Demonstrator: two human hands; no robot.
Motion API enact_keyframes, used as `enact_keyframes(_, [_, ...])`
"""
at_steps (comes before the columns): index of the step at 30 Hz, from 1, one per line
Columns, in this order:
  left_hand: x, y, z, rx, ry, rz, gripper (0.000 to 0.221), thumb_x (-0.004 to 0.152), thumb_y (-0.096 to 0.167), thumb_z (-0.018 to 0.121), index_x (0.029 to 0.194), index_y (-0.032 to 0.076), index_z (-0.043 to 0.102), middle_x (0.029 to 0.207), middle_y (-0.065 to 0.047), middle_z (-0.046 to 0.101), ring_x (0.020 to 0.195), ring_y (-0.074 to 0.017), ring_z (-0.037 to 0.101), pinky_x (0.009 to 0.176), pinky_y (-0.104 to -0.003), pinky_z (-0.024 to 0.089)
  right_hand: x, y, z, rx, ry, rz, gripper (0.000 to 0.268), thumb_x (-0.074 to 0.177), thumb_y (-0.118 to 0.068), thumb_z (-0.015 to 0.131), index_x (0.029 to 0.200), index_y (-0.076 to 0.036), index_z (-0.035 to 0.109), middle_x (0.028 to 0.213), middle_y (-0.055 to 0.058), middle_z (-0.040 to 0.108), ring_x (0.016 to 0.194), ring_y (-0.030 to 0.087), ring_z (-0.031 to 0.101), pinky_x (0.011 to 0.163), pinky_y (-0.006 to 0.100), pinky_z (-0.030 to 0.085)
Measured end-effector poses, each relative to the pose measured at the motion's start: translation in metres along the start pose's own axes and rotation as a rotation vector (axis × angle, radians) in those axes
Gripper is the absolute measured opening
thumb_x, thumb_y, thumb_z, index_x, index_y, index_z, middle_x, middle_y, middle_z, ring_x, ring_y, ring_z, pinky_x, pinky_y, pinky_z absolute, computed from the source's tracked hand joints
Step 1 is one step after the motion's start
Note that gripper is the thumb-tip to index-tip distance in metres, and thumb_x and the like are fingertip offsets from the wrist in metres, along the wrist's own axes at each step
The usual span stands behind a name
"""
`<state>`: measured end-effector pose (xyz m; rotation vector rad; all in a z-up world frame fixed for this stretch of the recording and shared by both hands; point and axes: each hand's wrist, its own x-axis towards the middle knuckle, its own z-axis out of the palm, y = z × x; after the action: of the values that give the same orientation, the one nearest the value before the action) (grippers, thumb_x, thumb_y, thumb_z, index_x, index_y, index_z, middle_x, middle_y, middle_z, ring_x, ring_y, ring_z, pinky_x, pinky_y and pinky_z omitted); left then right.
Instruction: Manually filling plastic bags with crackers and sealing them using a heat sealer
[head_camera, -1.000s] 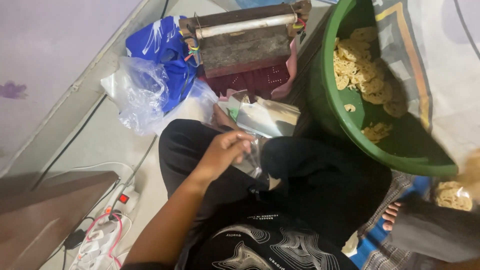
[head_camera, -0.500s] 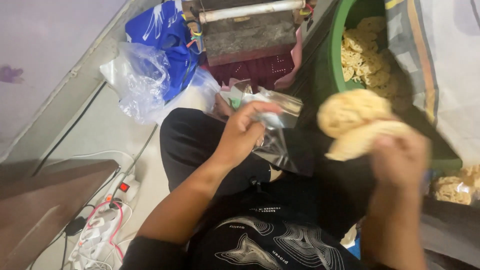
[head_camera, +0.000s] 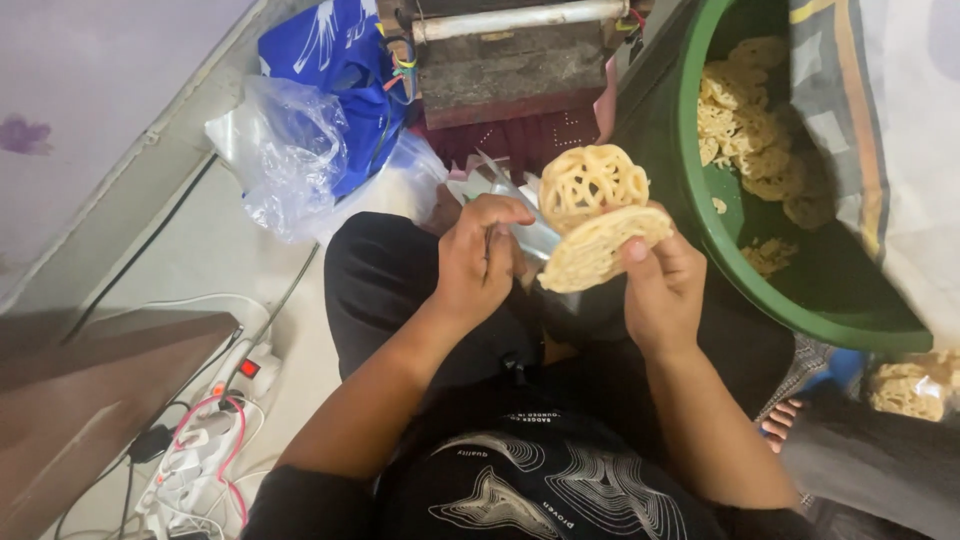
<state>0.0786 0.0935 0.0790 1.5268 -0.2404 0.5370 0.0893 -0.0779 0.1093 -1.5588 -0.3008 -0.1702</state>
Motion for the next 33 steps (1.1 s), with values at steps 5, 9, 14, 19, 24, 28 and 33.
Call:
enact_keyframes(5, [-0.009, -0.028, 0.003, -0.030, -0.123, 0.096, 0.021, 0.095, 0.010, 0.037, 0.086, 0.005, 0.056, 0.052, 0.000, 0.058, 0.038, -0.0134, 0.058, 0.041, -0.024, 0.049, -0.007, 0.004, 0.008, 0.157, 0.104, 0.065, 0.028, 0.092, -0.023, 0.056, 0.103, 0.003, 0.061, 0.103, 0.012, 0.062, 0.095, 0.012, 0.052, 0.092, 0.036, 0.045])
enact_keyframes(9, [-0.008, -0.017, 0.006, 0.105, -0.145, -0.002, 0.010, 0.086, -0.001, 0.055, 0.093, 0.006, 0.053, 0.063, -0.005, 0.063, 0.046, -0.0187, 0.062, 0.043, -0.028, 0.050, -0.005, 0.008, 0.010, 0.067, 0.101, -0.004, 0.029, 0.093, -0.024, 0.056, 0.103, 0.002, 0.062, 0.108, 0.015, 0.059, 0.101, 0.016, 0.051, 0.094, 0.037, 0.043])
enact_keyframes(14, [-0.003, -0.011, 0.003, 0.268, -0.262, -0.139, 0.025, 0.082, -0.009, 0.046, 0.093, 0.005, 0.064, 0.084, -0.012, 0.065, 0.074, -0.0338, 0.065, 0.066, -0.039, 0.054, -0.003, 0.016, -0.002, -0.273, 0.016, -0.182, 0.026, 0.093, -0.013, 0.058, 0.112, 0.004, 0.061, 0.114, 0.021, 0.054, 0.107, 0.031, 0.054, 0.094, 0.044, 0.041])
enact_keyframes(19, [0.006, 0.010, 0.010, 0.268, -0.350, -0.215, 0.028, 0.079, -0.004, 0.057, 0.104, 0.006, 0.062, 0.100, -0.012, 0.064, 0.091, -0.0350, 0.064, 0.078, -0.042, 0.053, -0.007, 0.041, -0.015, -0.805, -0.173, -0.331, 0.033, 0.087, -0.013, 0.061, 0.120, -0.010, 0.062, 0.113, 0.013, 0.055, 0.104, 0.030, 0.053, 0.104, 0.047, 0.029])
enact_keyframes(24, [0.006, 0.008, 0.020, 0.324, -0.476, -0.188, 0.024, 0.078, 0.007, 0.066, 0.102, 0.009, 0.062, 0.097, -0.011, 0.064, 0.090, -0.0364, 0.063, 0.075, -0.043, 0.053, -0.007, 0.022, -0.018, -1.016, -0.287, -0.281, 0.055, 0.075, -0.006, 0.068, 0.129, -0.009, 0.055, 0.118, 0.017, 0.054, 0.102, 0.034, 0.055, 0.095, 0.057, 0.035])
enact_keyframes(28, [0.003, -0.008, 0.016, 0.361, -0.390, -0.325, 0.027, 0.076, 0.003, 0.064, 0.103, 0.008, 0.065, 0.095, -0.012, 0.067, 0.092, -0.0344, 0.064, 0.080, -0.040, 0.052, -0.006, 0.002, -0.038, -0.433, -0.199, -0.254, 0.033, 0.083, -0.009, 0.061, 0.116, -0.007, 0.062, 0.115, 0.017, 0.056, 0.100, 0.031, 0.055, 0.097, 0.046, 0.037])
enact_keyframes(33, [0.010, 0.008, 0.023, 0.306, -0.390, -0.501, 0.038, 0.070, 0.004, 0.064, 0.107, 0.014, 0.066, 0.098, -0.010, 0.067, 0.089, -0.0294, 0.066, 0.080, -0.035, 0.053, 0.005, -0.008, -0.047, -0.506, -0.397, -0.392, 0.023, 0.088, -0.010, 0.052, 0.095, -0.016, 0.072, 0.104, 0.005, 0.066, 0.086, 0.027, 0.060, 0.087, 0.042, 0.043])
